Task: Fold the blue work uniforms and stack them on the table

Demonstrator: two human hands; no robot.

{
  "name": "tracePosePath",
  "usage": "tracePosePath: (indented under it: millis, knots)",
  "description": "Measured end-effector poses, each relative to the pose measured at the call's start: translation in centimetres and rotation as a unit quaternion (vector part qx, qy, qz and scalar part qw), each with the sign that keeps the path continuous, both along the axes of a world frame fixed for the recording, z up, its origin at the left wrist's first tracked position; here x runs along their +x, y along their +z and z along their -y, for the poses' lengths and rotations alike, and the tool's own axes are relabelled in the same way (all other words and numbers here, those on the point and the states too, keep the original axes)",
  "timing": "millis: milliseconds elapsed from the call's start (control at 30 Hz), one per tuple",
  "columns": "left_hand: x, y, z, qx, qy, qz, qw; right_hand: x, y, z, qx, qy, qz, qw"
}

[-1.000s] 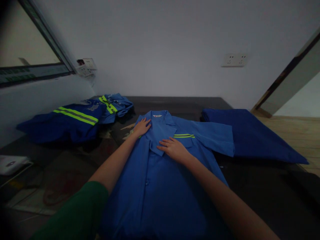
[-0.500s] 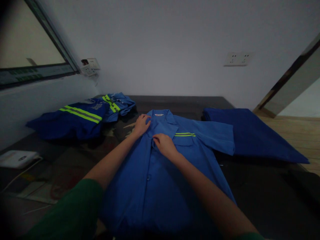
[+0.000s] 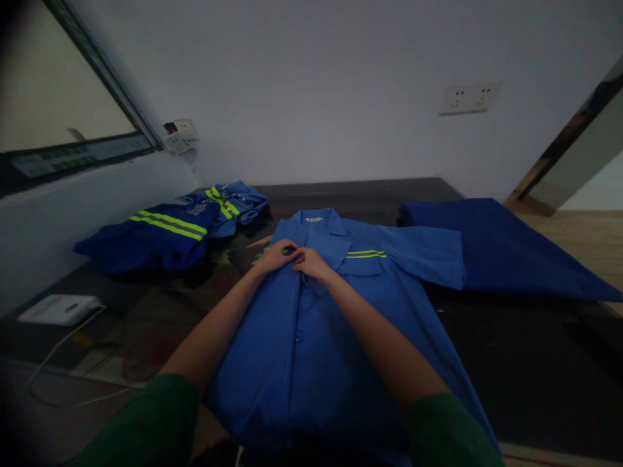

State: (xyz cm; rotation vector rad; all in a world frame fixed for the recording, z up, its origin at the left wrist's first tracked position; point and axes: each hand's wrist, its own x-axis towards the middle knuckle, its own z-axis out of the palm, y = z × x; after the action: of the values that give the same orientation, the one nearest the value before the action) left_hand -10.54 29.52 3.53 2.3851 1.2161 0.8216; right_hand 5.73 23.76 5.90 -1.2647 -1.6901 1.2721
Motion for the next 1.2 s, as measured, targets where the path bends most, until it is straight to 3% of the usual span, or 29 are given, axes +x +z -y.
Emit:
tracePosePath:
  millis: [200, 367, 633, 867, 1067, 1200]
  knots:
    - [-0.1, 0.1, 0.3, -0.006, 0.002, 0.01, 1.0, 0.0, 0.0, 0.2, -0.022, -0.019, -0.039, 0.999]
    - [-0.4, 0.8, 1.1, -0.046, -0.035, 0.012, 0.998, -0.3, -0.6, 0.1, 0.017, -0.035, -0.035, 0.999]
    - [0.1, 1.0, 1.5, 0.011, -0.033, -0.132, 0.991, 0.0, -0.4, 0.4, 0.151, -0.025, 0.088, 0.984]
    - [0.7, 1.1, 2.6, 0.092, -0.01, -0.182, 0.979, 1.4, -0.3, 2.6, 0.269, -0.039, 0.266, 0.925]
    - [1.2, 1.4, 3.3, 0.118, 0.037, -0.191, 0.974, 1.6, -0.7, 3.2, 0.252, -0.039, 0.261, 0.931]
    - [1.6, 1.1, 4.2, 0.076, 0.055, -0.172, 0.981, 1.6, -0.9, 3.3, 0.255, -0.043, 0.25, 0.933]
